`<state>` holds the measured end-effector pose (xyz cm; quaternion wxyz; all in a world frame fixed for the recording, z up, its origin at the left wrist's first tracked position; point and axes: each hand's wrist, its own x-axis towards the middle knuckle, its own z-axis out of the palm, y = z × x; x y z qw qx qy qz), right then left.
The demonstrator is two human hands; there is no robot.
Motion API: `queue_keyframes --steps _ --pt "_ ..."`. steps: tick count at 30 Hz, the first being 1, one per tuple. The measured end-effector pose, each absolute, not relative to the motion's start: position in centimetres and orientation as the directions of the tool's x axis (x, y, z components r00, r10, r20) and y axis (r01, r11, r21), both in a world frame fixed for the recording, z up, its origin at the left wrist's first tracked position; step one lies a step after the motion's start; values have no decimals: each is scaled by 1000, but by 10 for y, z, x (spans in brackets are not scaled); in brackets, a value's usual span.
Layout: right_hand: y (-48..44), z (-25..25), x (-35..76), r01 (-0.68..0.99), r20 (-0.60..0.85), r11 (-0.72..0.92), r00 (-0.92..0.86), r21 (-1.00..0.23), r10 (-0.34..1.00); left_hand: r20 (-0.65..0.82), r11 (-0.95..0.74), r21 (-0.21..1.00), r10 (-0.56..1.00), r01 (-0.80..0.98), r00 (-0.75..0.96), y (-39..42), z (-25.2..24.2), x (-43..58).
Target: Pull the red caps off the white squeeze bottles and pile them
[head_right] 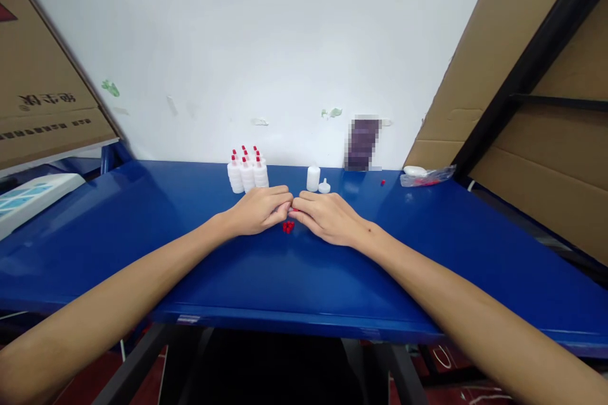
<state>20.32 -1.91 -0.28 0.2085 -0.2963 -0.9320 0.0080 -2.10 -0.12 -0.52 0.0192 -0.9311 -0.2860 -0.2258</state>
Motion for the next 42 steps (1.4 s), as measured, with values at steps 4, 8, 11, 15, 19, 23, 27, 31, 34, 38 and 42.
queue_keyframes --steps 4,8,11,15,19,23,27,31,34,38,42 --pt "-21 -5 200 526 359 801 -717 -285 598 432 -842 25 496 539 754 1 -4 -20" --pt "-22 -4 196 495 343 735 -665 -462 663 461 -847 -66 443 528 769 5 -2 -19" --pt "-24 -1 195 461 346 714 -651 -527 676 487 -847 -114 408 519 772 6 -2 -19" --pt "-26 -2 198 459 283 690 -677 -560 680 509 -839 -133 399 528 763 10 -2 -27" --pt "-20 -8 205 509 228 724 -722 -466 654 545 -816 -18 477 578 690 21 0 -41" --pt "-15 -8 208 571 184 735 -730 -367 659 529 -810 56 519 583 671 26 2 -48" --pt "-17 -6 205 628 117 733 -733 -262 670 505 -800 91 551 594 665 25 2 -46" --pt "-18 -7 202 634 118 740 -736 -225 667 491 -803 114 557 584 670 23 2 -44" --pt "-18 -6 201 631 118 746 -741 -215 661 464 -812 114 552 572 693 23 2 -42" --pt "-19 -2 202 648 91 727 -729 -227 678 386 -812 126 570 570 726 24 0 -41" --pt "-20 0 205 640 79 723 -732 -262 677 305 -798 188 602 573 738 24 -4 -41"
